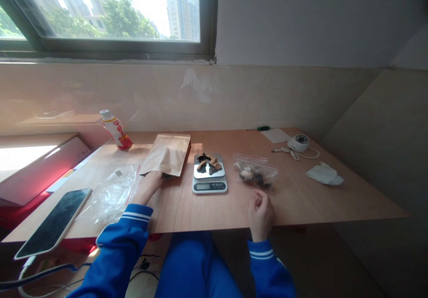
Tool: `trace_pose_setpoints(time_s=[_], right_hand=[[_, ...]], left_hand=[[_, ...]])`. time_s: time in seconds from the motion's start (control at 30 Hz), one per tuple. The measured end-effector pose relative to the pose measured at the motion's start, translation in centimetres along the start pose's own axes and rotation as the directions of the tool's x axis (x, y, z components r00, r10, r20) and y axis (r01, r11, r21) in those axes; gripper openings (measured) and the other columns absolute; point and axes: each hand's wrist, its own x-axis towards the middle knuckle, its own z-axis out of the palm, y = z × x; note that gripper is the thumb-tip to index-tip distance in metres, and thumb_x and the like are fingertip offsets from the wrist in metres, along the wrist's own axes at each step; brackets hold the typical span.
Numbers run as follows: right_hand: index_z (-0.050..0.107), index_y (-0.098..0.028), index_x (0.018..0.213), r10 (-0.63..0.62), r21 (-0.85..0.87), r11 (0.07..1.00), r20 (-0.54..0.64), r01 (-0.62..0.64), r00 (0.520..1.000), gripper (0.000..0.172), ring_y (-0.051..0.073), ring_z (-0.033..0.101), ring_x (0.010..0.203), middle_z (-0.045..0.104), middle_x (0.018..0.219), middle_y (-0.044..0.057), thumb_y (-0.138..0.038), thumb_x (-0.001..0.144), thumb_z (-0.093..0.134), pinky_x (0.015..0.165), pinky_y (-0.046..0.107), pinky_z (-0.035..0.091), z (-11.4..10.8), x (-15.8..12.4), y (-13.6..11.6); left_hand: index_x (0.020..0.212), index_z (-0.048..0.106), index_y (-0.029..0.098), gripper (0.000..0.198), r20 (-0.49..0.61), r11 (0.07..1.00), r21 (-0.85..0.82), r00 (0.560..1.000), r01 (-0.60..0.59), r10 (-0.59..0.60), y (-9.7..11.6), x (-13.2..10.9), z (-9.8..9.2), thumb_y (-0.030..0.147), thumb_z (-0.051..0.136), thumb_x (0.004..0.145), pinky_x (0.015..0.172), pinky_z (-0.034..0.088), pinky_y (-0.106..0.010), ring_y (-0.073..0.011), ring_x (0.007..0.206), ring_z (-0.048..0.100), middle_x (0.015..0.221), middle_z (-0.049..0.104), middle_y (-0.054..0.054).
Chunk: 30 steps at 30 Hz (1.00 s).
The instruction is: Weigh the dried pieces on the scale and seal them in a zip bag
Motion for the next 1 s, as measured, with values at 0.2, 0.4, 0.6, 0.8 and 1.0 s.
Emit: trace_pose_setpoints(time_s=[0.2, 0.4, 0.6, 0.8, 1.0], right_hand=[[0.063, -0.013, 0.094, 0.008, 0.016, 1.000, -0.018, -0.008, 1.000, 0.033, 0.020, 0.056, 0.061, 0.062, 0.071, 0.009, -0.034, 0.092, 0.039, 0.058, 0.028, 0.041, 0.1, 0.0, -0.1], [0.064, -0.013, 0.094, 0.014, 0.006, 1.000, -0.021, -0.014, 1.000, 0.032, 0.020, 0.056, 0.061, 0.061, 0.069, 0.008, -0.034, 0.091, 0.039, 0.057, 0.028, 0.041, 0.2, -0.1, 0.1], [0.063, -0.013, 0.094, 0.005, 0.001, 1.000, -0.015, -0.005, 1.000, 0.031, 0.020, 0.056, 0.062, 0.061, 0.070, 0.008, -0.032, 0.091, 0.040, 0.059, 0.028, 0.041, 0.1, -0.1, 0.1], [0.063, -0.014, 0.095, 0.016, 0.004, 1.000, 0.000, -0.016, 1.000, 0.029, 0.020, 0.057, 0.063, 0.063, 0.073, 0.009, -0.031, 0.090, 0.040, 0.059, 0.028, 0.041, 0.3, -0.2, 0.4], [0.063, -0.013, 0.094, 0.034, 0.020, 0.999, 0.000, -0.034, 0.999, 0.028, 0.019, 0.057, 0.062, 0.062, 0.071, 0.008, -0.030, 0.088, 0.041, 0.058, 0.027, 0.042, 0.3, -0.2, 0.4]], left_hand=[[0.101, 0.069, 0.021, 0.035, 0.181, 0.972, -0.200, 0.970, -0.127, 0.164, 0.9, 0.5, -5.6, 0.035, 0.049, 0.077, 0.090, 0.048, -0.035, -0.0255, 0.100, 0.063, 0.108, 0.071, -0.007], [0.086, 0.071, 0.024, 0.027, 0.282, 0.965, -0.259, 0.952, -0.042, 0.117, 0.9, -1.1, -8.6, 0.035, 0.056, 0.067, 0.075, 0.051, -0.032, -0.0241, 0.085, 0.065, 0.092, 0.073, -0.005], [0.085, 0.070, 0.025, 0.022, 0.349, 0.949, -0.313, 0.925, -0.039, 0.153, 2.7, -2.7, -8.8, 0.037, 0.060, 0.069, 0.078, 0.051, -0.030, -0.0208, 0.084, 0.064, 0.089, 0.072, -0.002], [0.109, 0.061, 0.024, 0.029, 0.145, 0.842, -0.458, 0.911, -0.284, 0.386, 7.2, -1.9, -4.4, 0.025, 0.052, 0.082, 0.081, 0.050, -0.030, -0.0171, 0.091, 0.062, 0.105, 0.068, -0.003], [0.115, 0.055, 0.021, 0.028, -0.054, 0.765, -0.456, 0.872, -0.455, 0.486, 9.3, -0.5, 1.0, 0.022, 0.051, 0.088, 0.081, 0.051, -0.033, -0.0165, 0.090, 0.062, 0.114, 0.058, -0.008]])
